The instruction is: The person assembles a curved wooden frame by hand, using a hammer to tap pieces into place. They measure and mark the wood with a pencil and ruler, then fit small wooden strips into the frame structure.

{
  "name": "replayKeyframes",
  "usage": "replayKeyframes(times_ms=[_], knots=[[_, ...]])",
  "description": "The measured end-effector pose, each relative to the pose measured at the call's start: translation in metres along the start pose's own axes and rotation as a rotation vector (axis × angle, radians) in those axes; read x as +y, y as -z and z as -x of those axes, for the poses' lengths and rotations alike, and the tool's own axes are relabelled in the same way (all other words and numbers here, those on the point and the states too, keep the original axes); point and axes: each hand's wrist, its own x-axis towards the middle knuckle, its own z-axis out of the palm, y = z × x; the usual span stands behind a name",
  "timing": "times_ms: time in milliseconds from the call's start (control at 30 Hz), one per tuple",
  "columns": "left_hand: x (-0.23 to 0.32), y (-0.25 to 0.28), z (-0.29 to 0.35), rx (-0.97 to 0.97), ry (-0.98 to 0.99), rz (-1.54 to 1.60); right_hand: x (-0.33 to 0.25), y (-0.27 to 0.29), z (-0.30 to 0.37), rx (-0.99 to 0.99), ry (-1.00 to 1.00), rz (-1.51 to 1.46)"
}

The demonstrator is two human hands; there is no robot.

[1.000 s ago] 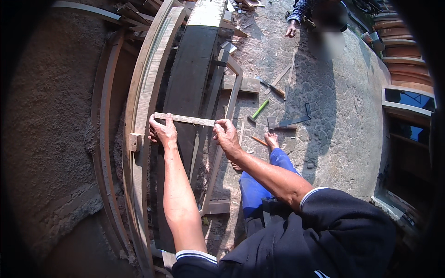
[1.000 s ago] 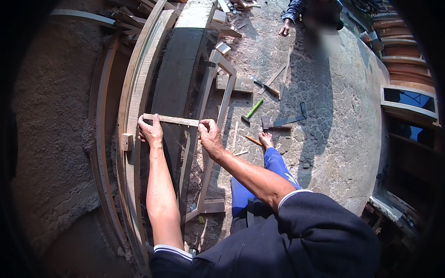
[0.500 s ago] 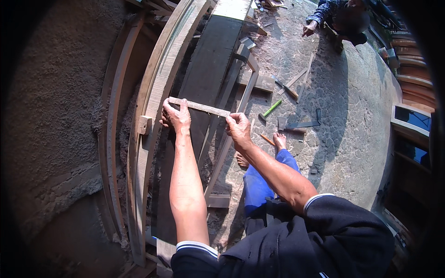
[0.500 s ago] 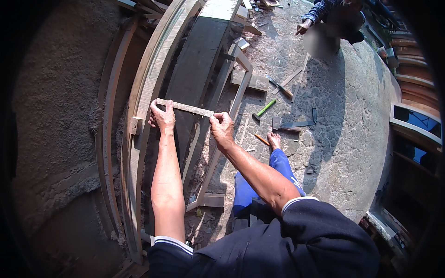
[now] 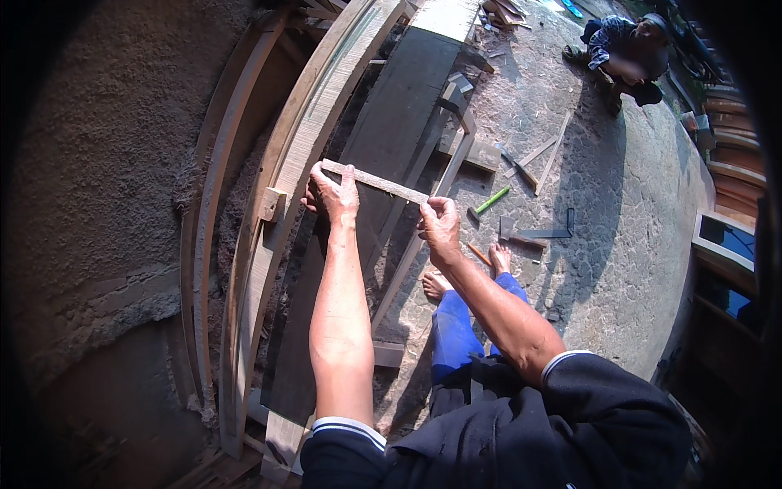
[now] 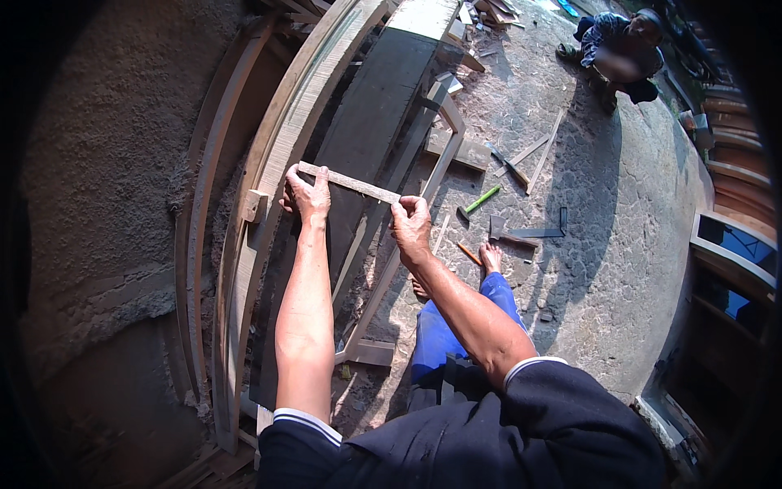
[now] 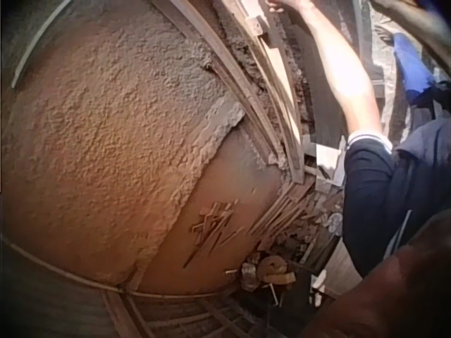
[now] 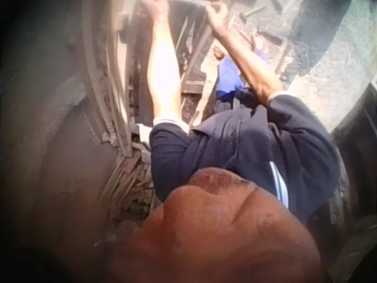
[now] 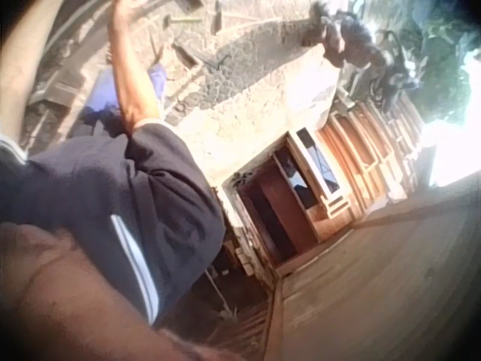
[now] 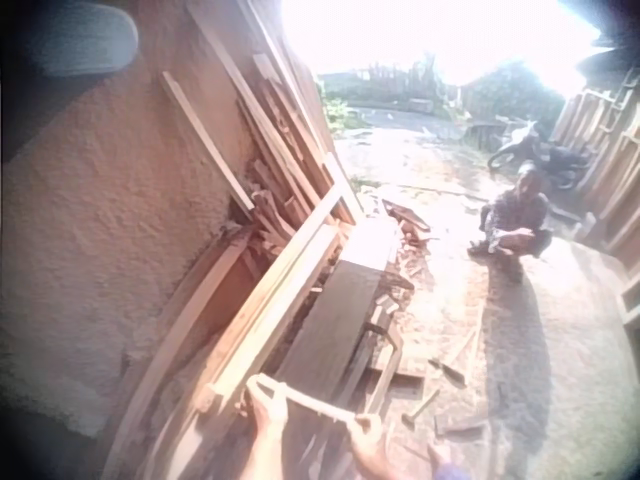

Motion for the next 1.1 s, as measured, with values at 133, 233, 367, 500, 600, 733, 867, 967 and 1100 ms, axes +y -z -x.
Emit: replayKeyframes(times_ms=[133,233,367,500,600,733,867,967,1100], knots=[[-0.001,-0.003,-0.003,0.015,-0.020,-0.009,0.007,0.000,0.001,-0.001,0.042,-0.072],[-0.003,-0.004,-0.004,0.017,-0.025,0.003,0.010,0.000,0.005,0.011,-0.026,-0.124],[-0.005,-0.004,-0.005,0.019,-0.057,-0.050,0.008,-0.004,0.003,0.014,-0.042,-0.136],[-0.006,-0.005,-0.006,0.013,-0.049,-0.075,0.006,-0.009,-0.004,0.039,-0.034,-0.070],[-0.008,-0.007,-0.006,0.026,-0.039,-0.082,0.008,-0.011,-0.007,0.056,-0.002,-0.033],[-0.008,-0.008,-0.007,0.047,-0.061,-0.041,0.009,-0.013,-0.009,0.082,0.017,0.007],[-0.006,-0.004,-0.007,-0.020,-0.050,0.039,0.009,-0.016,-0.011,0.122,0.068,0.028],[-0.004,-0.002,-0.006,-0.031,-0.009,-0.056,0.007,-0.017,-0.013,0.133,0.069,0.037],[-0.005,-0.004,-0.008,-0.011,-0.022,-0.021,0.007,-0.017,-0.013,0.142,0.001,0.034]])
